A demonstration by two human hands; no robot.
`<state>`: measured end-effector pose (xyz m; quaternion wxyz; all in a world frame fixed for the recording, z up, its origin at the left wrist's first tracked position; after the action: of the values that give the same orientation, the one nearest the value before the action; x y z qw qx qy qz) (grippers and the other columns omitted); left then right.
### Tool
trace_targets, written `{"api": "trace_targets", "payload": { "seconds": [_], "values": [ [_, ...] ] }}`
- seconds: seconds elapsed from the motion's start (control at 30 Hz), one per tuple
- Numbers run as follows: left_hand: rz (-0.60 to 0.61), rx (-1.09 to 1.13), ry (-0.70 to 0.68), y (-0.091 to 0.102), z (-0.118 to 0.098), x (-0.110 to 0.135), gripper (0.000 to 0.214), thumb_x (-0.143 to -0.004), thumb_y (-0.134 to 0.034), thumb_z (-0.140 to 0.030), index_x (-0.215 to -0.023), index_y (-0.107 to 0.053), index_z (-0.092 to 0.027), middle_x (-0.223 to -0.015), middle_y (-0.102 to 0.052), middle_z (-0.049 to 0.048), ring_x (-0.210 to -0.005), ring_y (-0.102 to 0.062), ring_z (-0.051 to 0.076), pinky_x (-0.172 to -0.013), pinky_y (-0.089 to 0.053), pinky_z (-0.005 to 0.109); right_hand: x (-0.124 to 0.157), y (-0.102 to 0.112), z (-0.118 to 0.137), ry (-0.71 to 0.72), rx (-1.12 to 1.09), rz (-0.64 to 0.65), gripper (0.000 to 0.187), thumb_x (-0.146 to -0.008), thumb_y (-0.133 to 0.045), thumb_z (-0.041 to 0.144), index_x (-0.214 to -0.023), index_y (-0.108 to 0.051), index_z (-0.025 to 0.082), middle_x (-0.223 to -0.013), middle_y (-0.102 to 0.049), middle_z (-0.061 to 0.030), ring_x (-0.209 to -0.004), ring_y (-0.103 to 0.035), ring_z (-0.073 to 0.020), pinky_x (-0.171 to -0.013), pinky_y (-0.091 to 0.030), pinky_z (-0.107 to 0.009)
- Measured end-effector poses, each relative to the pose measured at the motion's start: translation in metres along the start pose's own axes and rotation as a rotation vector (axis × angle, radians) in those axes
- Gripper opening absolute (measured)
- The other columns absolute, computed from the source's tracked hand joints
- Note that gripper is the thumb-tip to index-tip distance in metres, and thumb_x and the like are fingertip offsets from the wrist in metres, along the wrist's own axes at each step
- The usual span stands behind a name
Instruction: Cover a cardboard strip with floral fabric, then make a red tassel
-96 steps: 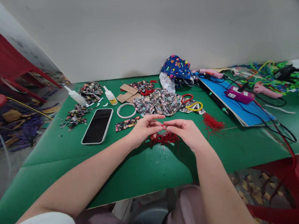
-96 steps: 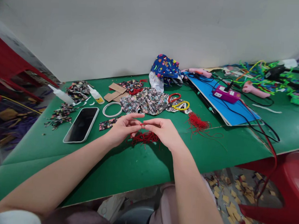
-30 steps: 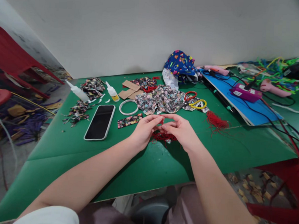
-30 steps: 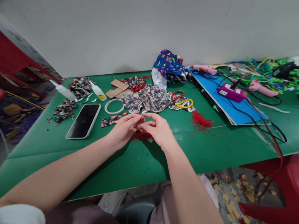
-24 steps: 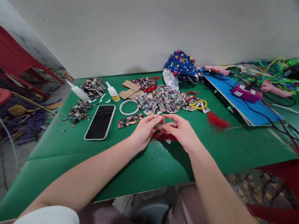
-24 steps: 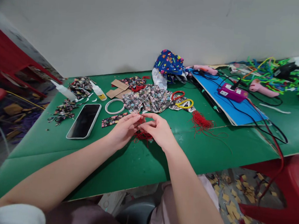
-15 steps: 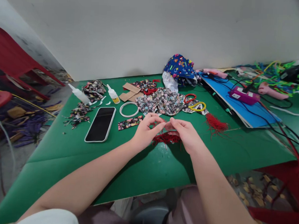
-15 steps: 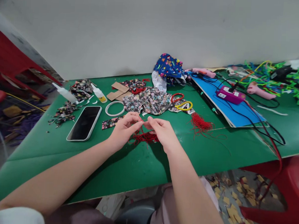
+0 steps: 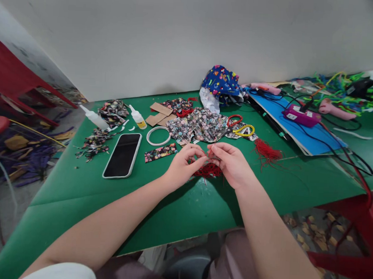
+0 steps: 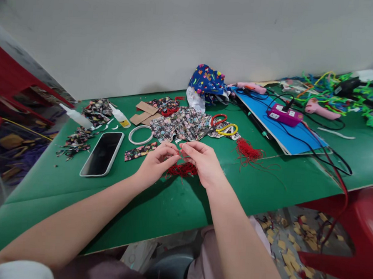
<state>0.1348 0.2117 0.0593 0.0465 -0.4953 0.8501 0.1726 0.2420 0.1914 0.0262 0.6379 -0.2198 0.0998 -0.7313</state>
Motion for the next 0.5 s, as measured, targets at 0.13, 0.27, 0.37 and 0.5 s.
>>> {"api": "trace_targets", "payload": {
  "seconds": [0.13, 0.27, 0.37, 0.5],
  "values": [
    [-0.023, 0.157, 0.105, -0.001, 0.011, -0.001, 0.011, -0.074, -0.061, -0.027, -0.07, -0.06, -0.017, -0.085, -0.055, 0.0023, -0.082, -0.052, 0.013, -0.073, -0.04, 0.025, 0.001, 0.006, 0.007, 0.052, 0.031, -0.062, 0.016, -0.06, -0.074, 0.031, -0.071, -0.067, 0.021, -0.067, -0.064, 0.0017, -0.062, -0.056, -0.0089, -0.064, -0.047, -0.024],
    [-0.087, 0.333, 0.257, 0.003, 0.025, 0.0, 0.014, -0.072, -0.064, -0.03, -0.07, -0.06, -0.017, -0.077, -0.057, -0.0004, -0.07, -0.05, 0.01, -0.066, -0.039, 0.022, 0.003, 0.014, 0.025, 0.185, 0.048, -0.116, 0.012, -0.062, -0.072, 0.03, -0.069, -0.066, 0.022, -0.069, -0.064, 0.002, -0.061, -0.055, -0.0085, -0.063, -0.046, -0.025],
    [-0.144, 0.428, 0.342, 0.007, 0.032, 0.002, 0.015, -0.071, -0.065, -0.032, -0.071, -0.061, -0.017, -0.073, -0.057, -0.0015, -0.066, -0.049, 0.008, -0.062, -0.038, 0.021, 0.007, 0.017, 0.037, 0.266, 0.032, -0.112, 0.005, -0.067, -0.069, 0.028, -0.07, -0.067, 0.025, -0.073, -0.065, 0.0024, -0.066, -0.056, -0.0085, -0.063, -0.046, -0.024],
    [-0.17, 0.512, 0.389, 0.008, 0.036, 0.004, 0.016, -0.07, -0.065, -0.031, -0.071, -0.059, -0.017, -0.076, -0.058, -0.0008, -0.068, -0.051, 0.008, -0.061, -0.04, 0.02, 0.008, 0.015, 0.038, 0.261, 0.077, -0.08, 0.006, -0.07, -0.067, 0.03, -0.073, -0.069, 0.025, -0.076, -0.067, 0.0014, -0.072, -0.059, -0.0102, -0.066, -0.047, -0.025]
  ]
}}
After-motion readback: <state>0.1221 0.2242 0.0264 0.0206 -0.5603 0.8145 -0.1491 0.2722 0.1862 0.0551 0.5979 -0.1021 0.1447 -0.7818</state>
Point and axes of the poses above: each hand's wrist, its own x-axis away from the middle knuckle, its own y-axis out of the back of the hand, z = x × y, the point moved 10 cm from there along -x, towards the middle knuckle
